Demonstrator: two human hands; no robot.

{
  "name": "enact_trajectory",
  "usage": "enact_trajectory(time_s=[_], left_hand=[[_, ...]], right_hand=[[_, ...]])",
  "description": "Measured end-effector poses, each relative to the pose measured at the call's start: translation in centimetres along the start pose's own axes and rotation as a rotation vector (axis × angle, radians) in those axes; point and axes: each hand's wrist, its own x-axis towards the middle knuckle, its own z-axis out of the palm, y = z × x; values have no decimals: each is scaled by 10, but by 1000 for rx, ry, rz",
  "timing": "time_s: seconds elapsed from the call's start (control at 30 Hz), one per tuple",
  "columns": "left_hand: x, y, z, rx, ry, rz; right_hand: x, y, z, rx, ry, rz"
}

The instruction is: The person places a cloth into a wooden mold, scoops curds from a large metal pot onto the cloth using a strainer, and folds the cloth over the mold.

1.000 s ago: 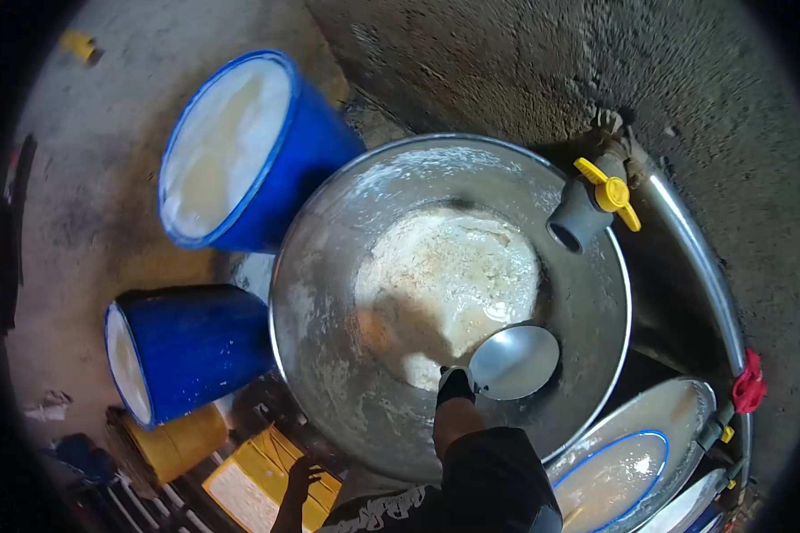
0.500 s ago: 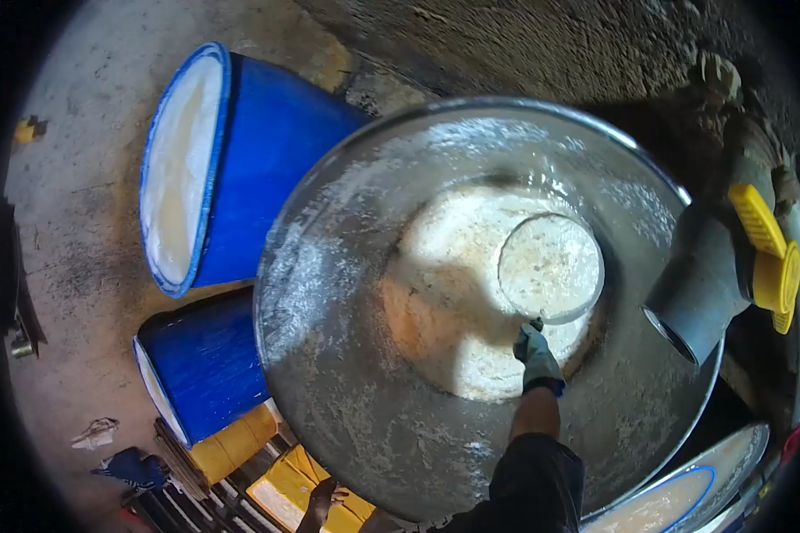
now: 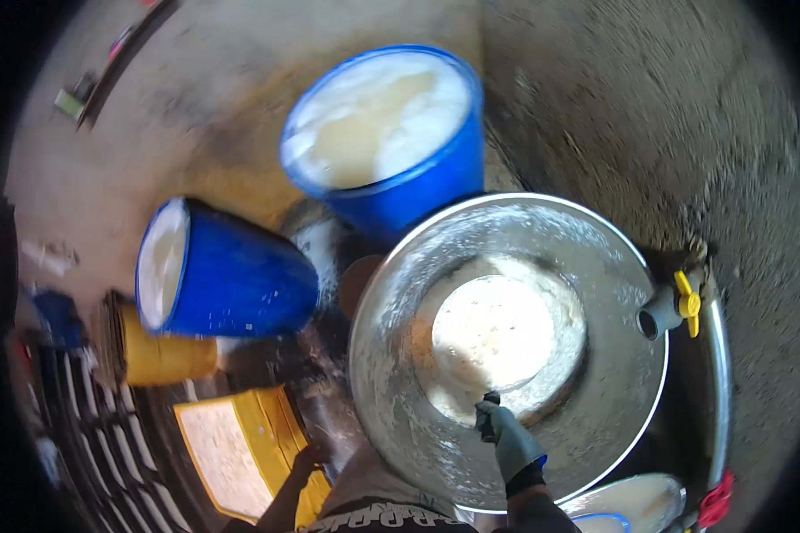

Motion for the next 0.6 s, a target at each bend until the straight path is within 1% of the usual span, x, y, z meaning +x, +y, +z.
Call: enact_trajectory(time_s=[0.03,0.07,0.13,0.17,0.2,0.23,0.27,0.3,0.33,0.37,0.4,0.47,0.53,0.57,0.6], left_hand=[[-5,-21,-11,-132,-6,14],[-19,-34,-16,-175,-15,69],[-22,-88,-41,-327,-22,6],[-23,-118,-58,-444,-53,-64],[-26,-147,-65,-568,-82,-125],[-26,-171,-58,-351,121,-246],[-39,-191,-58,-327,140,-277],[-50,-219,-59,-347,168,-321],[-51,-248,-62,-371,195,-361],[-57,-277,-61,-398,250,-394],[-63,-306,-60,-423,303,-434],[-73,-353,-64,-495,374,-493],[-79,-392,-67,-648,448,-531],[-80,-406,-73,-715,521,-532],[-76,-419,-81,-804,658,-510]], right_hand=[[-8,15,9,-28,10,-22],[-23,26,13,14,-73,38],[-72,41,48,-52,-60,87],[-99,51,67,-118,-45,85],[-123,61,87,-271,26,24],[-133,71,105,-437,87,-33],[-117,83,97,-476,54,-15],[-157,86,132,-747,103,6],[-142,98,131,-799,84,34],[-146,104,149,-950,51,116],[-151,116,165,-1041,31,149],[-153,145,201,-1140,-18,202],[-150,175,241,-1224,-58,261],[-144,193,262,-1258,-82,289],[-138,213,284,-1292,-110,317]])
